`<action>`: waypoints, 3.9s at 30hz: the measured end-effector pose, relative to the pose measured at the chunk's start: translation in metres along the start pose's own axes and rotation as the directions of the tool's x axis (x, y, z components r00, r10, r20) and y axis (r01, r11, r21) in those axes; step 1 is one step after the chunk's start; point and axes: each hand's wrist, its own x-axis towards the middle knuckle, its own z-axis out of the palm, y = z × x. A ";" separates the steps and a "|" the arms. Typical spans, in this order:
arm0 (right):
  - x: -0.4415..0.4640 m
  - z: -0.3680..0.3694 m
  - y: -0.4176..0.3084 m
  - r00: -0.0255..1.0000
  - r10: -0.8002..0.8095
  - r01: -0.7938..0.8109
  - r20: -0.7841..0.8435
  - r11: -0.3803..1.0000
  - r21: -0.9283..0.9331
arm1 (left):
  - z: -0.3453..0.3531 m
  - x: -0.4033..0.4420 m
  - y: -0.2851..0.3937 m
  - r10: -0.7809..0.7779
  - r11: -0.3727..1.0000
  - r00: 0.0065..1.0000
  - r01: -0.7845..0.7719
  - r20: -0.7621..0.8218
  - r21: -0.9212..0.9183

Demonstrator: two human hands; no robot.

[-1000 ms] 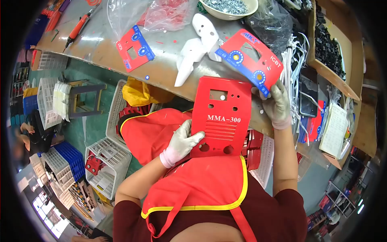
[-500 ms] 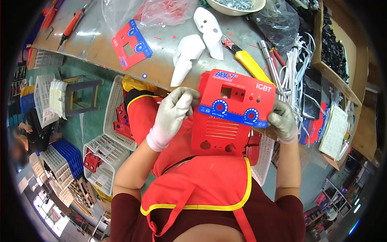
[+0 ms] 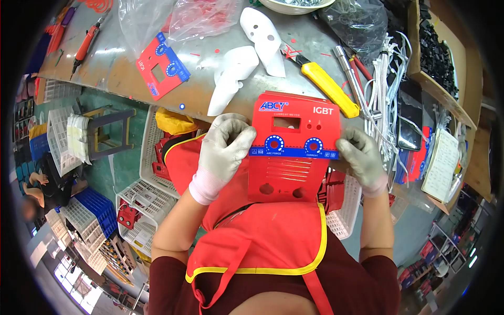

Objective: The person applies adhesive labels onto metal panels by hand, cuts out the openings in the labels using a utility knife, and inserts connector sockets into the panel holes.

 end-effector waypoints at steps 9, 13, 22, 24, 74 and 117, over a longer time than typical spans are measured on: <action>0.002 0.009 0.015 0.963 -0.223 0.190 -0.150 0.960 -0.207 | 0.006 0.005 0.009 -0.162 0.985 0.987 0.161 -0.013 -0.068; 0.001 0.009 0.014 0.977 -0.113 0.092 -0.183 0.989 -0.117 | 0.005 0.010 0.003 -0.145 0.987 0.989 0.144 0.001 -0.071; 0.001 0.010 0.008 0.982 -0.116 0.096 -0.149 0.986 -0.139 | 0.003 0.010 0.000 -0.117 0.993 0.992 0.117 0.036 0.009; 0.001 0.010 0.009 0.981 -0.096 0.077 -0.171 0.991 -0.113 | 0.003 0.007 0.009 -0.169 0.983 0.985 0.172 0.041 -0.069; 0.002 0.010 0.025 0.966 -0.189 0.182 -0.175 0.982 -0.053 | 0.004 0.014 0.000 -0.175 0.976 0.984 0.178 0.033 -0.122; 0.002 0.013 0.035 0.935 -0.286 0.277 -0.211 0.958 -0.067 | 0.005 0.015 0.004 -0.176 0.978 0.984 0.177 0.023 -0.110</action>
